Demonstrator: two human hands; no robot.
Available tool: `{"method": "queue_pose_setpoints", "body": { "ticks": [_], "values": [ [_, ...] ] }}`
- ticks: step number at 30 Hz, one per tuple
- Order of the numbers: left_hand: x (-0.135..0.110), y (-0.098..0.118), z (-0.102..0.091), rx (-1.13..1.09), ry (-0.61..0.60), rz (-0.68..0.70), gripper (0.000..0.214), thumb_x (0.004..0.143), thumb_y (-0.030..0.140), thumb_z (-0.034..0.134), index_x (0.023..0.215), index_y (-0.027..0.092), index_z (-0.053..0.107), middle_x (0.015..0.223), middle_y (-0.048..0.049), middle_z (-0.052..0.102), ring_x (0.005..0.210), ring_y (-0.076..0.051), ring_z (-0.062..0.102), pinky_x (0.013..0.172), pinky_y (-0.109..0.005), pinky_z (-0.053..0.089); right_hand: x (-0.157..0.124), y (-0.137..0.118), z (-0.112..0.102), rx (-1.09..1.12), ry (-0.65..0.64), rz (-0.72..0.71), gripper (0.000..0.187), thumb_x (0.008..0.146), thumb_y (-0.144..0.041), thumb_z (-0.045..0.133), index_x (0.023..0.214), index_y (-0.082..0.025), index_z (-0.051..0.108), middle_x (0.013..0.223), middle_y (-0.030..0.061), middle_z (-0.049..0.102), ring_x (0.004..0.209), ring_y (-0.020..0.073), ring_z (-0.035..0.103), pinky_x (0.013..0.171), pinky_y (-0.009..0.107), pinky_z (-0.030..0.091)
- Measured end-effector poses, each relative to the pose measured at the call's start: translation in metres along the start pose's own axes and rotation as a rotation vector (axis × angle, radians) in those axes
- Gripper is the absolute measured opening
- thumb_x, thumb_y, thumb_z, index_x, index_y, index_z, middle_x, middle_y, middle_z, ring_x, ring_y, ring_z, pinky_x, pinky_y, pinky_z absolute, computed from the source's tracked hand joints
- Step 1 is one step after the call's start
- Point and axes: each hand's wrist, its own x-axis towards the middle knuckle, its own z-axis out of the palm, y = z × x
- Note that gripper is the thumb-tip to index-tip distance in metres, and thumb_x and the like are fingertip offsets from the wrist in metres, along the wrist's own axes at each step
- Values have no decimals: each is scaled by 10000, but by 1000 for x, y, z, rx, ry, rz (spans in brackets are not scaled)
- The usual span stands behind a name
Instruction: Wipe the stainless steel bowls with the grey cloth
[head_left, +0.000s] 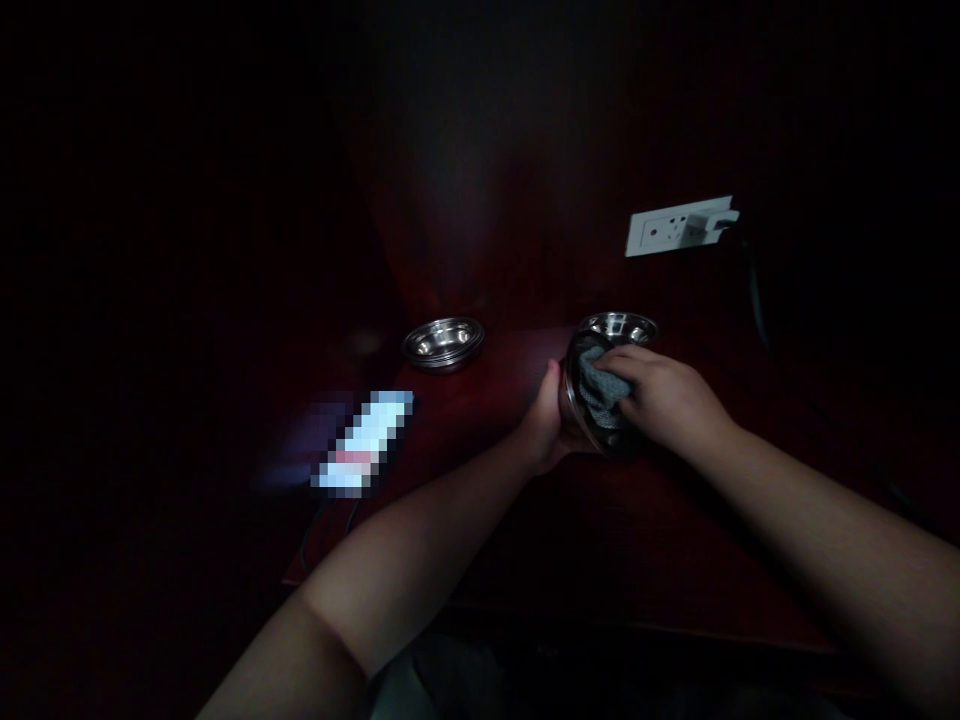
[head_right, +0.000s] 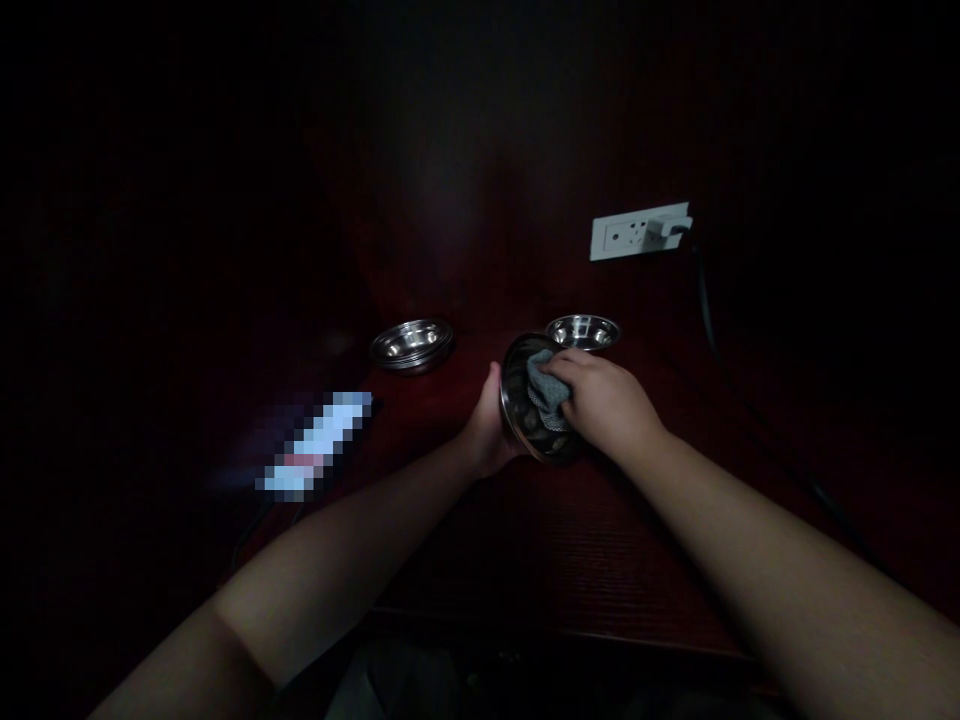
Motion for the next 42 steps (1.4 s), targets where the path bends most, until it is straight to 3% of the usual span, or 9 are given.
{"method": "queue_pose_setpoints", "body": {
  "ticks": [6, 12, 18, 26, 31, 34, 42],
  "values": [
    [1, -1, -1, 7, -17, 2, 866, 860, 742, 87, 1296, 160, 558, 1243, -185, 636, 1151, -359, 586, 970, -607, 412, 2, 2, -1, -50, -173, 22, 376, 688, -65, 503, 975, -181, 717, 1063, 81, 705, 932, 252, 672, 803, 341, 518],
    [2, -1, -1, 1, 1, 20, 852, 871, 730, 87, 1292, 165, 565, 1196, -174, 659, 1106, -341, 609, 956, -574, 435, 2, -2, -6, 53, -327, -10, 141, 734, -145, 531, 817, -183, 638, 852, 77, 697, 770, 224, 652, 715, 326, 478],
    [0, -2, 0, 18, -26, 36, 805, 903, 685, 81, 1272, 178, 584, 1095, -137, 696, 1034, -287, 642, 948, -513, 459, -1, -11, -11, 253, -401, -121, 60, 751, -164, 526, 778, -194, 571, 735, 32, 634, 652, 165, 577, 651, 294, 431],
    [7, -10, -7, 68, -99, 80, 834, 876, 734, 140, 1281, 155, 584, 1052, -147, 705, 987, -292, 653, 927, -496, 465, -4, -21, -14, 482, -288, -239, 73, 717, -133, 522, 751, -196, 539, 644, -22, 545, 563, 120, 482, 560, 257, 397],
    [8, -12, -8, 48, -108, 85, 851, 865, 750, 133, 1232, 156, 618, 1082, -144, 706, 1025, -297, 648, 942, -492, 463, -3, -21, -12, 503, -98, -224, 258, 665, -106, 553, 908, -182, 597, 802, 20, 652, 682, 158, 596, 646, 277, 476],
    [8, -12, -7, 43, -87, 77, 821, 883, 724, 122, 1225, 172, 623, 1093, -133, 707, 1046, -290, 643, 956, -495, 458, -2, -17, -7, 445, -13, -192, 407, 633, -75, 529, 1013, -181, 626, 966, 61, 704, 839, 209, 664, 766, 322, 514],
    [5, -7, -2, 56, -68, 32, 835, 882, 723, 104, 1273, 166, 588, 1152, -156, 687, 1097, -323, 622, 967, -568, 436, 0, -5, 3, 148, 68, -67, 476, 678, -54, 524, 1117, -176, 660, 1160, 95, 706, 1059, 278, 670, 921, 403, 526]
  ]
}}
